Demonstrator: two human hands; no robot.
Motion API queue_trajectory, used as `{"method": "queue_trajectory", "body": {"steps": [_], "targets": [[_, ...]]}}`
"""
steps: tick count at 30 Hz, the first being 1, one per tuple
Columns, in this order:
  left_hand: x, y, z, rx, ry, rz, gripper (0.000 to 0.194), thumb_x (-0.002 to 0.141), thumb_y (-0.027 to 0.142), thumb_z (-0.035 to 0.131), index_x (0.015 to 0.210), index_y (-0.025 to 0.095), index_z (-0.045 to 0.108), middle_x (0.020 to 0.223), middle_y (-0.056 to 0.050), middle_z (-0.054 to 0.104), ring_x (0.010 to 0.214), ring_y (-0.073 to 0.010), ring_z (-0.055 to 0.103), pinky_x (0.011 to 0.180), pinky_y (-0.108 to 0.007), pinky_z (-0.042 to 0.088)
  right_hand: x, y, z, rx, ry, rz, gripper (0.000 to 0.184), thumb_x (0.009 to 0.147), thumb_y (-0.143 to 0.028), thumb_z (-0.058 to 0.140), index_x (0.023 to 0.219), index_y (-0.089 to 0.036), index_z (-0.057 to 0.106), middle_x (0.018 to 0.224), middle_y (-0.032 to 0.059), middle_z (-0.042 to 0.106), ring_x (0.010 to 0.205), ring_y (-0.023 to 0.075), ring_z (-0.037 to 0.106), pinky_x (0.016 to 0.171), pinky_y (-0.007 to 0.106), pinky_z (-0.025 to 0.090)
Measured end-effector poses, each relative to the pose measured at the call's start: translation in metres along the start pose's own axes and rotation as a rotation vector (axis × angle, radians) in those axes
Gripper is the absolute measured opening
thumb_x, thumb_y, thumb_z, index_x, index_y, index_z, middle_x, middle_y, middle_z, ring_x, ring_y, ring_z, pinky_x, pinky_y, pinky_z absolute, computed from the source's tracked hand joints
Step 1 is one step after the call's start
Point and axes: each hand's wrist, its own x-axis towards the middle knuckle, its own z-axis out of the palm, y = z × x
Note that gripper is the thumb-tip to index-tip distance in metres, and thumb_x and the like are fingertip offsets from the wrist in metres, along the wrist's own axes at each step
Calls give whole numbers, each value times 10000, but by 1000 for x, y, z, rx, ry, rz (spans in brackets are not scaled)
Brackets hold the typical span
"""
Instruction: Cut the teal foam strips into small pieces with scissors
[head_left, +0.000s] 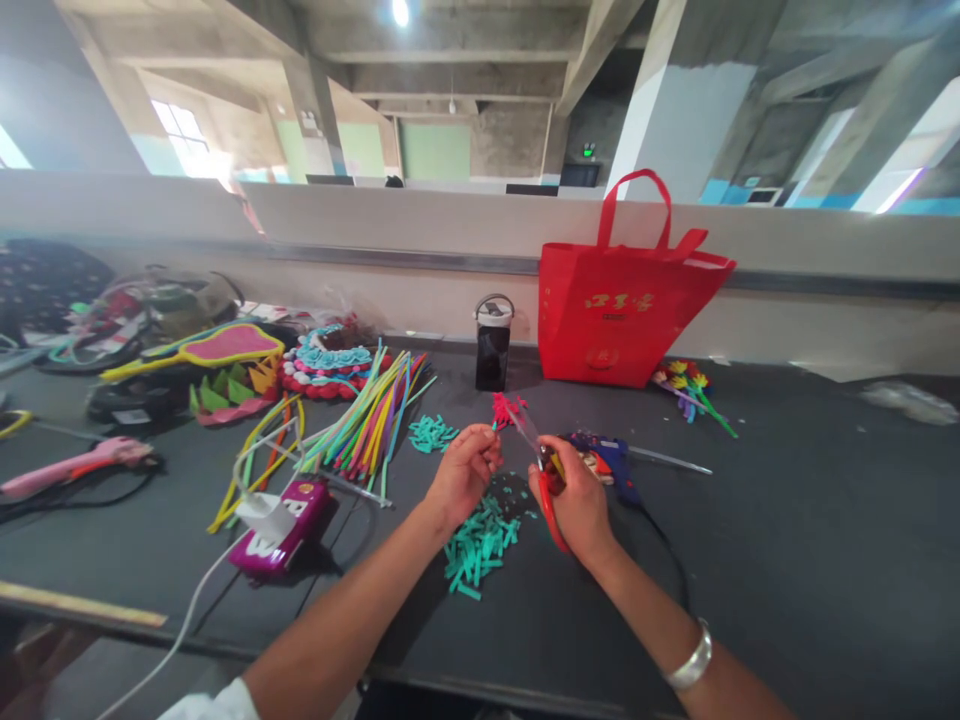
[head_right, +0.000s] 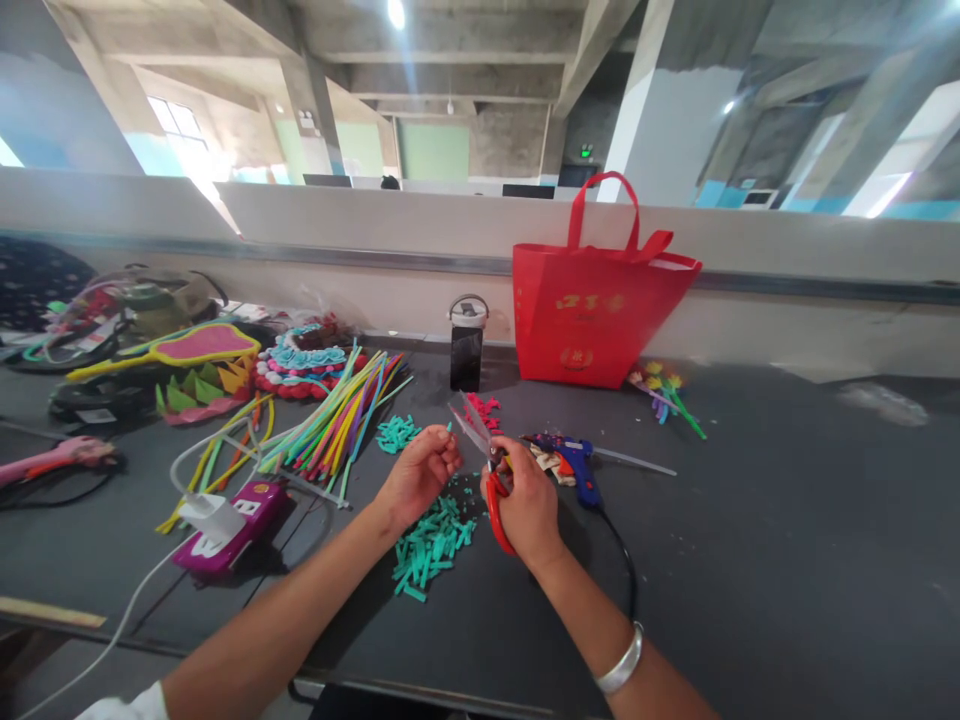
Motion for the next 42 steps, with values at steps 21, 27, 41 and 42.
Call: {"method": "queue_trajectory", "body": {"steps": [21,27,41,42], "targets": [[-10,-10,10,83,-36,1,153,669,188,733,769,153,622,657,20,600,573,-73,522,589,-204,395,-4,-3,3,-223,-125,-17,440,744,-146,537,1175,-231,547,1000,54,624,888,214,592,792,342,488],[-12,-11,11,36,-47,-12,177,685,217,736,794,154,611,658,14,603,572,-82,529,600,-216,407,-4,-5,4,-196,-122,-53,461,730,-130,539,1186,-203,530,1045,74,609,946,224,578,830,361,492],[-15,-14,13,18,-30,-13,201,681,252,742,787,163,597,688,0,623,606,-97,557,625,-237,424,-8,-4,9,-223,-90,-64,452,748,-155,536,1197,-199,521,1062,93,602,954,236,578,833,384,493],[-15,-14,13,13,-27,-5,202,681,254,742,792,163,598,691,0,624,610,-99,559,627,-239,425,-8,-5,9,-231,-87,-61,451,748,-154,535,1197,-198,522,1058,93,600,955,237,576,835,385,492]]}}
